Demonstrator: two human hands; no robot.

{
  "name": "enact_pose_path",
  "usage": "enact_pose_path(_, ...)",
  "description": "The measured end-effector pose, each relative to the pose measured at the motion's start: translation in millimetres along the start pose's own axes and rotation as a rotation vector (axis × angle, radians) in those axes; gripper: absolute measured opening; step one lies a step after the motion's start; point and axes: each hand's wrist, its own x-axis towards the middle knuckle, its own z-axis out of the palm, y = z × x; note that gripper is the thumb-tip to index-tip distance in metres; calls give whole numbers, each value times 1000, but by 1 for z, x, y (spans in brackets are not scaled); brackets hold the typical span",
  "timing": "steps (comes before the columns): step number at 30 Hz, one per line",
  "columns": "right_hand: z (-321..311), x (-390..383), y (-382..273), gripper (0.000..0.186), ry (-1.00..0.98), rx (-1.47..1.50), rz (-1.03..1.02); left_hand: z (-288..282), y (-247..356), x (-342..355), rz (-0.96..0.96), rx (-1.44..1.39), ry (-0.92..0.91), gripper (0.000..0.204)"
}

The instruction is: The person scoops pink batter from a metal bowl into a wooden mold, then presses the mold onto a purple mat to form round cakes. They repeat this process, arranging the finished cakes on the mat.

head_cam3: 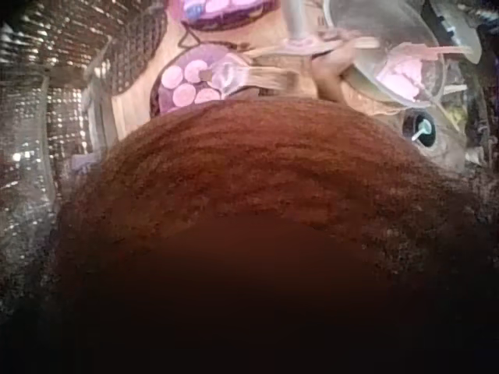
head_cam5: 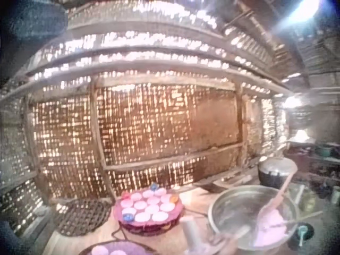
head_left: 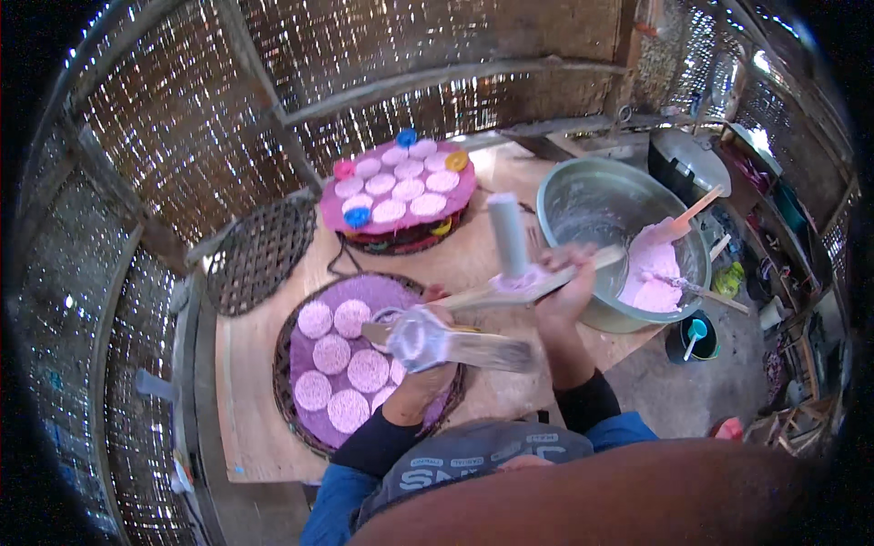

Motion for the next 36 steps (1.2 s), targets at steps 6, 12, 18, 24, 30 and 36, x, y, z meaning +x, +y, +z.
enact_pose_path(6,-55,-59,14,27,-284,-312,656,-41,31,26,61,-29,86,44)
enact_pose_path(12,-27,-48,-54,15,-754,-1106,836,-46,51,35,256,19,-85,38)
enact_pose_path(18,4,-28,-68,9,-717,-1156,-84,-33,49,34,260,50,-173,42)
enact_pose_path(24,-1,-27,-80,12,-835,-1519,-71,-32,47,31,225,107,-171,42)
enact_pose_path(30,25,-23,-77,32,-1040,-1512,-615,-26,42,29,220,121,-170,41)
enact_pose_path(36,20,-25,-78,47,-1131,-1632,-772,-22,42,24,226,138,-163,40)
